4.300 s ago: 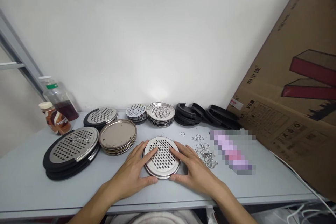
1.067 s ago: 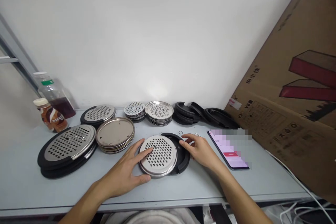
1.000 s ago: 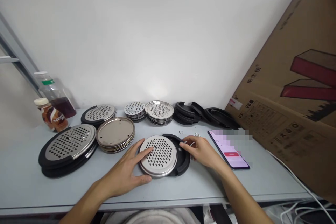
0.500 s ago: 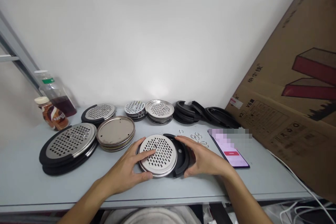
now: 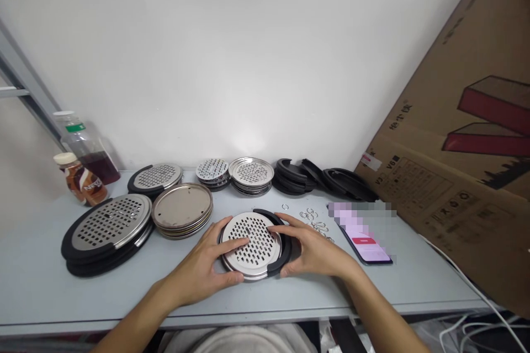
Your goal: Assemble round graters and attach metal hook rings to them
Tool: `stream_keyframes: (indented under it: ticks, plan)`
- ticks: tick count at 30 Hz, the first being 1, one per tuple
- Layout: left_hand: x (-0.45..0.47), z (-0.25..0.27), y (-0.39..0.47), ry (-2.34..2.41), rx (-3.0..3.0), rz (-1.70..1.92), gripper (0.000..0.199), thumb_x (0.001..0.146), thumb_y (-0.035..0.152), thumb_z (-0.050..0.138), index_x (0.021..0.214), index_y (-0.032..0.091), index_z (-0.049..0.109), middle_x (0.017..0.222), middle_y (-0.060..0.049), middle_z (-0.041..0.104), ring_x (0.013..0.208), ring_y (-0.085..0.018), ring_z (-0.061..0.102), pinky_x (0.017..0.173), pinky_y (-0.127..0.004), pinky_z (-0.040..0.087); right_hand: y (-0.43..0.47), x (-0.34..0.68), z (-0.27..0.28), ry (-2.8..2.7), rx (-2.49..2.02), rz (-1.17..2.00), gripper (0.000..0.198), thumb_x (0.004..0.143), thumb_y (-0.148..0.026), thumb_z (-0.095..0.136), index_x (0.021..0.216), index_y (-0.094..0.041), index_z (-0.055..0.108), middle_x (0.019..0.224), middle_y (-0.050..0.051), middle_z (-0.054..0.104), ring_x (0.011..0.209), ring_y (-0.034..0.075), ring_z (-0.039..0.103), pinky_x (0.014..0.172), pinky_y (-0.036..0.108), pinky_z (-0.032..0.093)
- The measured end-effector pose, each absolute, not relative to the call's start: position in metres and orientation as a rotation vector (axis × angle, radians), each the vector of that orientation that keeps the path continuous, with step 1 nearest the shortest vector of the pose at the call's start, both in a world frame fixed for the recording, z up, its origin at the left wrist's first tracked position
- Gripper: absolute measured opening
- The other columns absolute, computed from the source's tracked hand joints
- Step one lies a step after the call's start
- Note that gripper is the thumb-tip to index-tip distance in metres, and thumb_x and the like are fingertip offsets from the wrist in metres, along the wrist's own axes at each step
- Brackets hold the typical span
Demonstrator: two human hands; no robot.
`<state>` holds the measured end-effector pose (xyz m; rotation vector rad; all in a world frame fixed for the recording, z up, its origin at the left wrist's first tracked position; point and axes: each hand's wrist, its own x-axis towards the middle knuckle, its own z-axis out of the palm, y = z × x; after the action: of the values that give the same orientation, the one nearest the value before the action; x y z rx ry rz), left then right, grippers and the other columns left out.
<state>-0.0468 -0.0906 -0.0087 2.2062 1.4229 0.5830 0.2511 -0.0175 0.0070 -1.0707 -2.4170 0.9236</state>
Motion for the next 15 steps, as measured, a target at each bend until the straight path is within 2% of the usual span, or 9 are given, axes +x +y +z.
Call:
stream_keyframes:
  ticks: [4,7,12,15]
  plan:
    - [-0.05,-0.015,-0.09,1.465,2.173,0.609,0.078,0.08,0.043,0.076,0.149,0.037,0.04,0.163,-0.005,0.02,0.148,-0.035,0.024,0.12,-0.052,0.025,-0.018,0.249,0.005,-2.399,-1.048,0.913,0.103,0.055,-0.052,0.089,0.146,-0.034,0.045,0.158,0.009,0.035,0.143,0.036,0.035,0.117,0.054,0.03]
    - [-0.052,-0.02,-0.091,1.491,2.135,0.649,0.091,0.079,0.045,0.077,0.155,0.032,0.028,0.163,-0.009,0.021,0.148,-0.034,0.025,0.12,-0.052,0.026,-0.016,0.252,0.001,-2.379,-1.017,0.911,0.106,0.055,-0.051,0.089,0.148,-0.033,0.041,0.157,0.009,0.037,0.142,0.036,0.036,0.117,0.054,0.029]
    - [-0.054,-0.019,-0.092,1.451,2.159,0.671,0.093,0.08,0.046,0.076,0.155,0.029,0.024,0.162,-0.01,0.026,0.148,-0.032,0.024,0.121,-0.051,0.023,-0.013,0.258,-0.001,-2.344,-1.013,0.913,0.103,0.057,-0.049,0.089,0.147,-0.032,0.043,0.148,0.008,0.049,0.134,0.035,0.046,0.112,0.053,0.036]
    - [-0.054,-0.016,-0.092,1.476,2.119,0.683,0.096,0.079,0.045,0.077,0.156,0.026,0.022,0.161,-0.012,0.027,0.148,-0.034,0.026,0.12,-0.053,0.024,-0.013,0.258,0.0,-2.346,-1.037,0.899,0.103,0.057,-0.049,0.089,0.147,-0.033,0.043,0.147,0.007,0.051,0.133,0.034,0.047,0.112,0.052,0.036]
